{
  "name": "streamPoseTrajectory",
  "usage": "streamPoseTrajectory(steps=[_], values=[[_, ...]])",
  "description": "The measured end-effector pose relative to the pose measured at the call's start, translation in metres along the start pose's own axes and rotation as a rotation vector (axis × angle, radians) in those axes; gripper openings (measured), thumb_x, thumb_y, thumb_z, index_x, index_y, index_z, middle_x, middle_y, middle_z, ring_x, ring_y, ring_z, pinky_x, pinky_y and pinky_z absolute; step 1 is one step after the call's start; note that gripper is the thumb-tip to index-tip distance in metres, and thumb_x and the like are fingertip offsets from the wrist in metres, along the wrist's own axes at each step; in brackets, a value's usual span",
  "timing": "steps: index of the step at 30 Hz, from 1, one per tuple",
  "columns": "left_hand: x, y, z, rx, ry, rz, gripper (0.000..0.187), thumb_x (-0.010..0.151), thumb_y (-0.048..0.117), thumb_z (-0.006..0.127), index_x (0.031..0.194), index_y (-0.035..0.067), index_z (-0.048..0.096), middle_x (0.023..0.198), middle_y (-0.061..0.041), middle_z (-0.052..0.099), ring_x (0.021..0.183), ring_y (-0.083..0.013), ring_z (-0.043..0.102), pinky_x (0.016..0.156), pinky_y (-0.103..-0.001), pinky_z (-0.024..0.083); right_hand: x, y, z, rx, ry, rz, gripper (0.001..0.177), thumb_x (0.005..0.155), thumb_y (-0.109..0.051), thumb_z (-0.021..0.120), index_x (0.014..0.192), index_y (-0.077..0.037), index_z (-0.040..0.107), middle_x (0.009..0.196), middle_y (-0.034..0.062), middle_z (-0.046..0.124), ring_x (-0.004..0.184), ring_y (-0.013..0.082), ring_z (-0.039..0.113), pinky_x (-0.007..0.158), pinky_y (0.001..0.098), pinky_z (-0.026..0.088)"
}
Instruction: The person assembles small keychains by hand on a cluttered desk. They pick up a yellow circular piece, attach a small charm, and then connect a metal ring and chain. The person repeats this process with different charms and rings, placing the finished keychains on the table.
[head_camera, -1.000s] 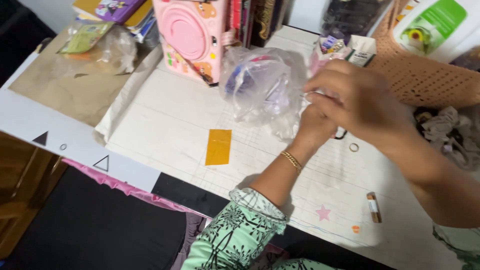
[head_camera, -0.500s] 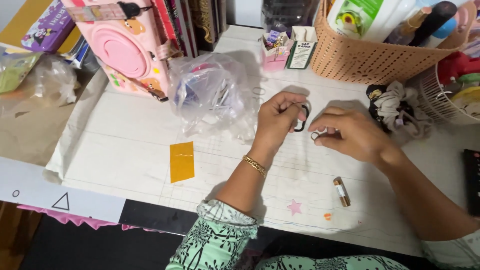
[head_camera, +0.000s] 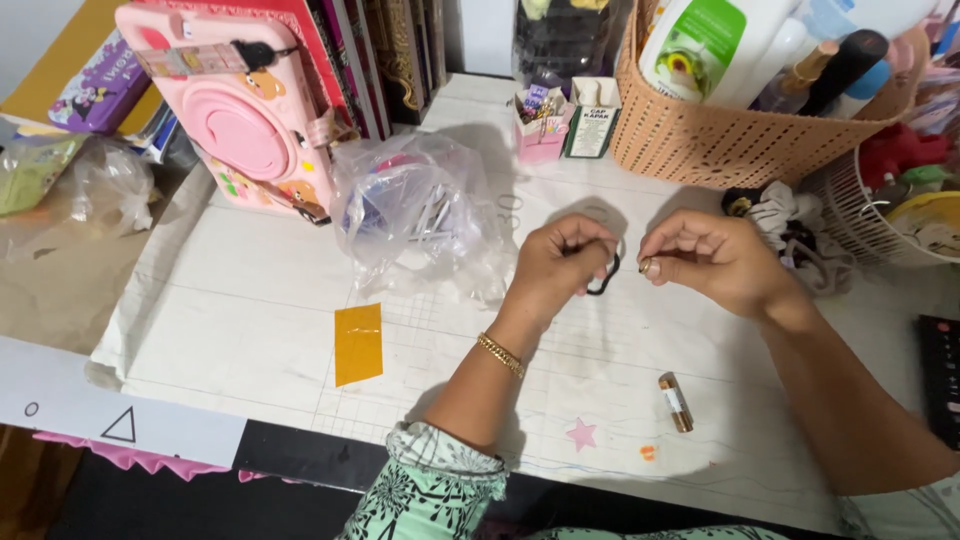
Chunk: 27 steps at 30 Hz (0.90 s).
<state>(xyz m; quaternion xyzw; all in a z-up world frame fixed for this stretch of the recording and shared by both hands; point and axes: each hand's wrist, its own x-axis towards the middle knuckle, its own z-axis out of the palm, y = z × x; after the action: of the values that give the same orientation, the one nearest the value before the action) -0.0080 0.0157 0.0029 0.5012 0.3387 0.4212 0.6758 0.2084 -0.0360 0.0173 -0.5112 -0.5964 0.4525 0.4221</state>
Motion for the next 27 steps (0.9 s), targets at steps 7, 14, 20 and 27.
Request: streamPoseTrajectory(steps=[7, 14, 20, 27], values=[[0.002, -0.016, 0.001, 0.030, -0.178, 0.032, 0.023, 0.078, 0.001, 0.073, 0.101, 0.002, 0.074, 0.066, -0.012, 0.065, 0.051, -0.0093, 0.054, 0.042, -0.020, 0.046, 0.001, -0.008, 0.007, 0.146, 0.070, -0.088, 0.020, 0.084, 0.009, 0.075, 0.103, 0.007, 0.068, 0.085, 0.0162, 0.076, 0.076, 0.0188, 0.074, 0.073, 0.0407, 0.067], [-0.007, 0.001, 0.007, 0.181, -0.169, 0.161, 0.027, 0.080, 0.006, 0.077, 0.106, 0.005, 0.070, 0.068, -0.008, 0.065, 0.058, -0.0109, 0.056, 0.047, -0.022, 0.045, -0.001, -0.011, 0.014, 0.257, 0.160, -0.061, 0.017, 0.085, 0.010, 0.073, 0.101, 0.012, 0.067, 0.086, 0.0186, 0.074, 0.075, 0.0208, 0.075, 0.070, 0.0428, 0.069], [-0.012, 0.006, 0.014, 0.293, -0.126, 0.325, 0.021, 0.084, 0.002, 0.076, 0.104, 0.007, 0.070, 0.065, -0.005, 0.063, 0.055, -0.0115, 0.057, 0.047, -0.023, 0.046, -0.001, -0.005, 0.013, 0.248, 0.168, -0.075, 0.017, 0.083, 0.012, 0.073, 0.099, 0.011, 0.067, 0.083, 0.0188, 0.074, 0.071, 0.0209, 0.075, 0.069, 0.0421, 0.069], [-0.011, 0.005, 0.012, 0.293, -0.116, 0.388, 0.019, 0.085, -0.002, 0.074, 0.101, 0.008, 0.072, 0.063, -0.006, 0.063, 0.054, -0.0124, 0.058, 0.047, -0.024, 0.048, -0.003, -0.011, 0.010, 0.228, 0.141, -0.046, 0.016, 0.085, 0.012, 0.069, 0.101, 0.011, 0.068, 0.084, 0.0201, 0.074, 0.074, 0.0228, 0.075, 0.072, 0.0460, 0.068]])
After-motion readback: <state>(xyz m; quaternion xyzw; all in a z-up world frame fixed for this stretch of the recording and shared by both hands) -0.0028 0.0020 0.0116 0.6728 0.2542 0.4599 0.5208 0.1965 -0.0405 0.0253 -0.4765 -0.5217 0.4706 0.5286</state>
